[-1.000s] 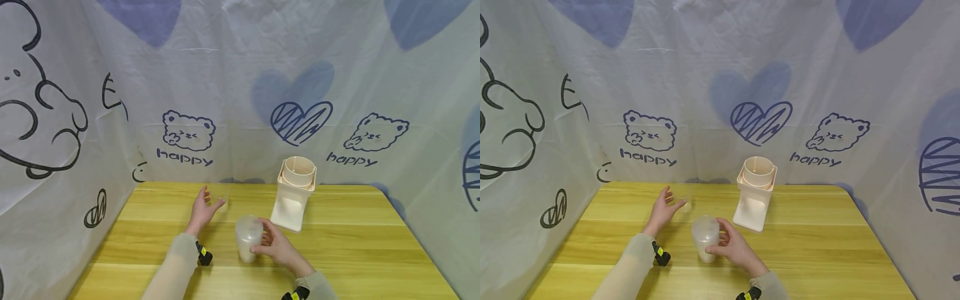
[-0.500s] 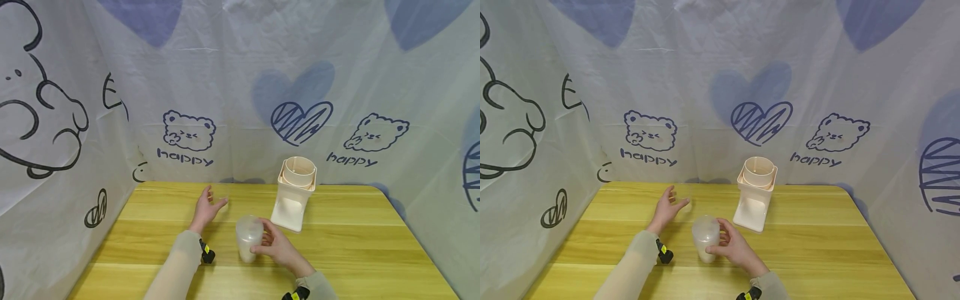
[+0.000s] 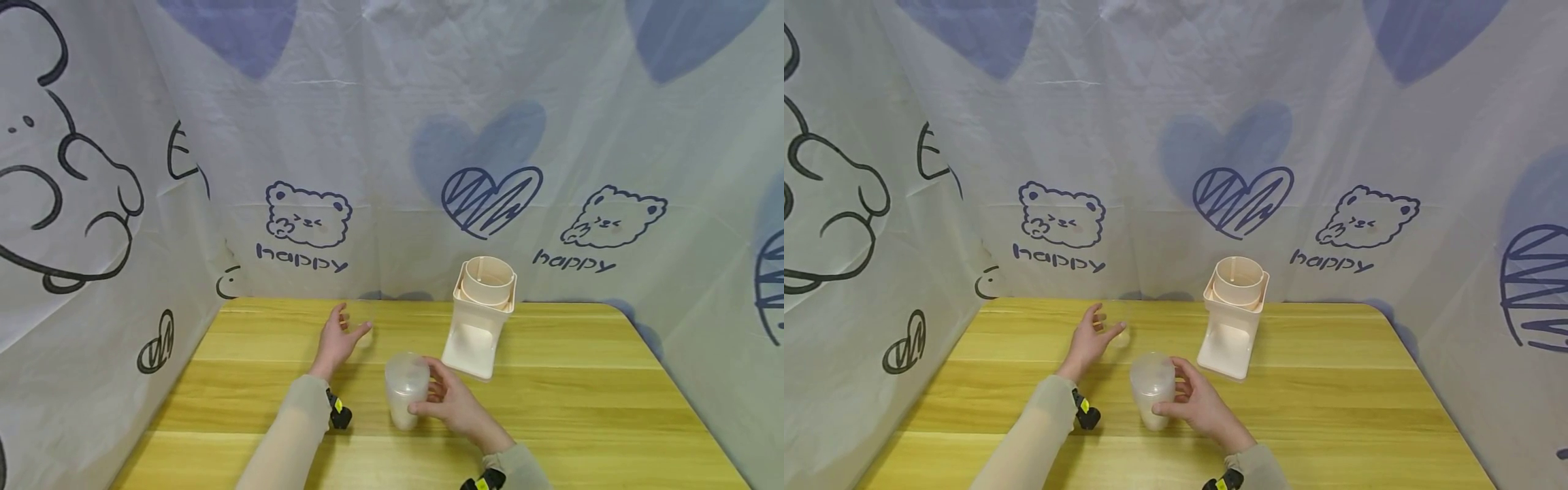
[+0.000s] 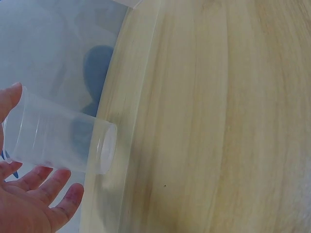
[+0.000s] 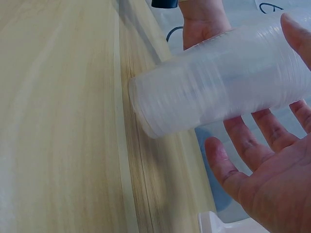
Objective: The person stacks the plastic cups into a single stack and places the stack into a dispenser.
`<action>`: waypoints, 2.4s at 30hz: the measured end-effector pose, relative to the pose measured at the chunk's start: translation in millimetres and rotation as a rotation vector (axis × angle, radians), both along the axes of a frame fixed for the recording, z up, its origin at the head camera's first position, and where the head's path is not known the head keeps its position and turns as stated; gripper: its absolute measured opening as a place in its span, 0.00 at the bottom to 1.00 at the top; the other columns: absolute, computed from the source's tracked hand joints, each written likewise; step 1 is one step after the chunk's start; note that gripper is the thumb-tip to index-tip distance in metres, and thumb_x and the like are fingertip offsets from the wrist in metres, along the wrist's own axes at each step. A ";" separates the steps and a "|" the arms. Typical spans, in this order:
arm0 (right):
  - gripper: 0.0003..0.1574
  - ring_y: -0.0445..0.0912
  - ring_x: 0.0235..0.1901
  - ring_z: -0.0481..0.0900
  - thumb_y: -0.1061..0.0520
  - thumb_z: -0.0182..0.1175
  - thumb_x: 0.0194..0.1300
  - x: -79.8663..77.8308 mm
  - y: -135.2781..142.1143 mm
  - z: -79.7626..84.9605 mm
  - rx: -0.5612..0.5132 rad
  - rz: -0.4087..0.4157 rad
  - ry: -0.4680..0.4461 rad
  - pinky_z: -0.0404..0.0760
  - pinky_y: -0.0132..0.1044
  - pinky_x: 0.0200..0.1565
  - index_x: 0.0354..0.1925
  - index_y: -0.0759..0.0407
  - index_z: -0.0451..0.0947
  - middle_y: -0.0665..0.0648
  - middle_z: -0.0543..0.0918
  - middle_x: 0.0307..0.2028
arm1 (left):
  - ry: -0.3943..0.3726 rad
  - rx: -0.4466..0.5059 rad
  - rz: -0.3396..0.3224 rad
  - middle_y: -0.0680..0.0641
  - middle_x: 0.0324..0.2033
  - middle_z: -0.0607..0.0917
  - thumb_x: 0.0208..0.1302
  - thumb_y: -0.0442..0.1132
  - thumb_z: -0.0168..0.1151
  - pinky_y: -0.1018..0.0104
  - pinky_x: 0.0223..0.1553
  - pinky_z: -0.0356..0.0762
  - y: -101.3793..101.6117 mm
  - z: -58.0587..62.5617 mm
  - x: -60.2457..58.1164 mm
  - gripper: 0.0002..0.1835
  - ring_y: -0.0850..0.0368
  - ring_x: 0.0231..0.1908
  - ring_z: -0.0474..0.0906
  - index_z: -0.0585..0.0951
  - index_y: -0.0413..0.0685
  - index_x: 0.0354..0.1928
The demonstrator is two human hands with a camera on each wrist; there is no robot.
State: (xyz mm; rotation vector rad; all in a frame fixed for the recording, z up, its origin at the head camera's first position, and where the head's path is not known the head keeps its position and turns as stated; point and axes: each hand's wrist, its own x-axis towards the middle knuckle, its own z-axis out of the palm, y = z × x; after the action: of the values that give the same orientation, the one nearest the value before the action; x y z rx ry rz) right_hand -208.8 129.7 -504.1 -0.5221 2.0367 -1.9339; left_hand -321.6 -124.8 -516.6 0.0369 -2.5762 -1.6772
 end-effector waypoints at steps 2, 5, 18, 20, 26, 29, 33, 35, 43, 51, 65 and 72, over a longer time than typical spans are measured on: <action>0.48 0.58 0.58 0.74 0.62 0.72 0.57 -0.2 0.1 -0.3 -0.007 0.003 0.004 0.75 0.49 0.58 0.70 0.63 0.59 0.66 0.68 0.63 | 0.006 -0.006 0.003 0.32 0.64 0.69 0.63 0.50 0.69 0.42 0.61 0.70 0.3 1.4 0.7 0.45 0.36 0.62 0.67 0.57 0.42 0.74; 0.48 0.58 0.58 0.73 0.63 0.72 0.58 -0.5 0.3 -1.0 -0.015 0.010 0.009 0.75 0.49 0.58 0.70 0.63 0.59 0.66 0.68 0.63 | 0.009 -0.010 0.009 0.32 0.63 0.70 0.62 0.50 0.69 0.43 0.61 0.70 0.7 3.7 2.1 0.44 0.36 0.62 0.67 0.58 0.42 0.73; 0.48 0.58 0.59 0.73 0.63 0.72 0.57 -1.2 0.3 -3.3 -0.014 0.002 0.008 0.75 0.49 0.59 0.70 0.63 0.59 0.67 0.68 0.64 | 0.048 0.028 -0.002 0.37 0.60 0.73 0.60 0.51 0.71 0.44 0.59 0.72 -1.4 26.2 16.7 0.45 0.40 0.61 0.68 0.59 0.46 0.73; 0.48 0.59 0.58 0.73 0.63 0.72 0.57 -1.2 0.2 -3.5 -0.010 -0.002 0.008 0.75 0.49 0.59 0.70 0.63 0.59 0.67 0.68 0.64 | 0.057 0.037 -0.009 0.38 0.60 0.73 0.60 0.51 0.71 0.45 0.59 0.72 -1.2 33.7 19.8 0.45 0.41 0.60 0.69 0.58 0.47 0.73; 0.49 0.58 0.58 0.74 0.63 0.73 0.57 -1.4 -0.4 -3.4 -0.013 -0.001 0.008 0.76 0.48 0.58 0.70 0.63 0.59 0.67 0.68 0.63 | 0.108 0.056 -0.041 0.41 0.58 0.76 0.57 0.54 0.73 0.46 0.58 0.73 2.8 55.5 31.2 0.46 0.43 0.59 0.70 0.59 0.48 0.71; 0.48 0.58 0.58 0.74 0.63 0.72 0.57 -1.4 -0.4 -3.0 -0.017 -0.001 0.012 0.76 0.47 0.57 0.70 0.64 0.59 0.67 0.69 0.63 | 0.128 0.063 -0.064 0.42 0.57 0.76 0.56 0.55 0.73 0.47 0.57 0.75 6.0 67.0 38.3 0.44 0.44 0.57 0.71 0.61 0.48 0.69; 0.48 0.58 0.58 0.74 0.63 0.72 0.57 -1.4 -0.3 -3.0 -0.013 -0.001 0.015 0.76 0.48 0.58 0.70 0.64 0.59 0.67 0.69 0.63 | 0.153 0.072 -0.088 0.42 0.55 0.76 0.55 0.55 0.73 0.50 0.57 0.74 9.5 81.4 46.7 0.42 0.44 0.55 0.72 0.63 0.48 0.66; 0.48 0.59 0.58 0.73 0.63 0.72 0.57 -1.5 -0.3 -3.3 -0.013 0.000 0.015 0.76 0.48 0.58 0.70 0.64 0.58 0.67 0.69 0.63 | 0.170 0.077 -0.099 0.41 0.55 0.77 0.55 0.54 0.74 0.52 0.58 0.74 10.6 87.6 50.4 0.42 0.45 0.54 0.73 0.64 0.48 0.65; 0.48 0.58 0.58 0.74 0.63 0.72 0.57 -2.0 0.7 -4.2 -0.029 0.000 0.030 0.77 0.44 0.56 0.69 0.64 0.59 0.67 0.69 0.62 | 0.234 0.088 -0.163 0.45 0.52 0.81 0.56 0.50 0.74 0.52 0.56 0.75 15.4 108.8 66.0 0.38 0.48 0.51 0.76 0.67 0.48 0.64; 0.47 0.57 0.56 0.75 0.63 0.72 0.57 -1.7 2.8 -4.0 -0.030 0.002 0.035 0.77 0.44 0.56 0.69 0.64 0.59 0.66 0.70 0.62 | 0.259 0.130 -0.273 0.43 0.53 0.81 0.58 0.44 0.74 0.48 0.57 0.73 18.6 124.0 80.6 0.34 0.49 0.52 0.76 0.67 0.47 0.63; 0.45 0.59 0.58 0.73 0.63 0.71 0.58 -2.2 1.7 -4.1 -0.037 0.014 0.047 0.76 0.48 0.58 0.69 0.63 0.60 0.66 0.69 0.63 | 0.249 0.061 -0.398 0.50 0.49 0.80 0.55 0.42 0.75 0.53 0.53 0.77 20.6 140.0 105.5 0.33 0.50 0.49 0.78 0.72 0.50 0.61; 0.47 0.58 0.58 0.74 0.64 0.71 0.58 -2.6 -0.1 -5.5 -0.046 0.022 0.044 0.76 0.47 0.58 0.69 0.63 0.59 0.66 0.69 0.63 | 0.248 0.011 -0.450 0.50 0.47 0.80 0.55 0.44 0.75 0.51 0.55 0.76 20.2 136.8 109.9 0.34 0.49 0.49 0.77 0.71 0.50 0.63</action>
State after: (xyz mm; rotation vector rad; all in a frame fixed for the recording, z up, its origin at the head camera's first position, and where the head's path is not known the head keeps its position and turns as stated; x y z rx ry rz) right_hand -211.4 129.5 -509.6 -0.6001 2.0083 -1.9773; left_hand -211.7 -104.7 -379.8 -0.7523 -2.5083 -1.6842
